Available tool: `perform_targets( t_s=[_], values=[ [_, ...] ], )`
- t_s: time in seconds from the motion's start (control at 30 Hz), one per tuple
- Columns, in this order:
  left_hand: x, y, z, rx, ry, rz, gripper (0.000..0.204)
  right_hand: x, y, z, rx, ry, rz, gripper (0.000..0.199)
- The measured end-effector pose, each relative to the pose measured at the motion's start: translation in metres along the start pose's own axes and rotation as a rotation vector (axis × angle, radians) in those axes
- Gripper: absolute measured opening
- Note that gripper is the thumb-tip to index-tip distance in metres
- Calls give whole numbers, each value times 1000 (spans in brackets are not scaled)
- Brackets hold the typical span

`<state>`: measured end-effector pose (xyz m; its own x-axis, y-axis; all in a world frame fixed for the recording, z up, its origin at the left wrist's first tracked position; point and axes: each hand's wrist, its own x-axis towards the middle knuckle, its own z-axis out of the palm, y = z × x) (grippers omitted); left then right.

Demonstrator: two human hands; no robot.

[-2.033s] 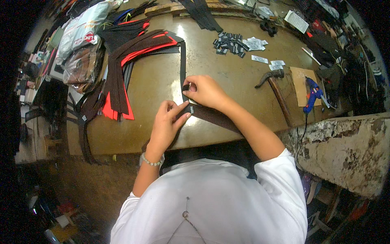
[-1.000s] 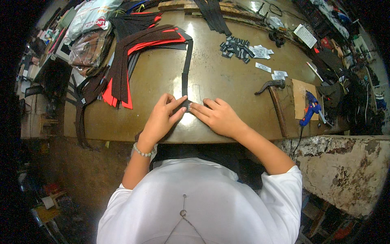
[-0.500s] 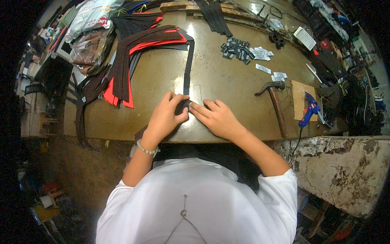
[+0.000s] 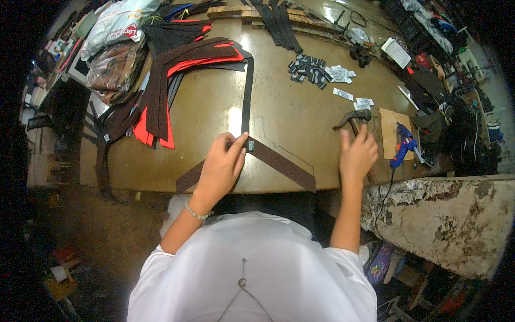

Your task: The person assembles fabric straps by applying hot glue to strap ends, attaching metal buckles, and securing them with a hammer. The person repeatedly picks up straps, applies glue, aligns buckles, and hammers them into place on a workbench.

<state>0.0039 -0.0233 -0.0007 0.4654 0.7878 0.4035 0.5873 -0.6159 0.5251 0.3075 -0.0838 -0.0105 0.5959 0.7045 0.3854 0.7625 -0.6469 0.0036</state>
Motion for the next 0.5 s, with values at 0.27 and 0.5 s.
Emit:
perform_targets(
  t_s=[0.27, 0.5],
  values=[
    [-20, -12, -16, -150, 146, -192, 21, -49, -68, -84, 906, -287, -29, 33],
    [-24, -16, -14, -140, 108, -172, 24, -71, -100, -80, 886, -513, -285, 29]
  ],
)
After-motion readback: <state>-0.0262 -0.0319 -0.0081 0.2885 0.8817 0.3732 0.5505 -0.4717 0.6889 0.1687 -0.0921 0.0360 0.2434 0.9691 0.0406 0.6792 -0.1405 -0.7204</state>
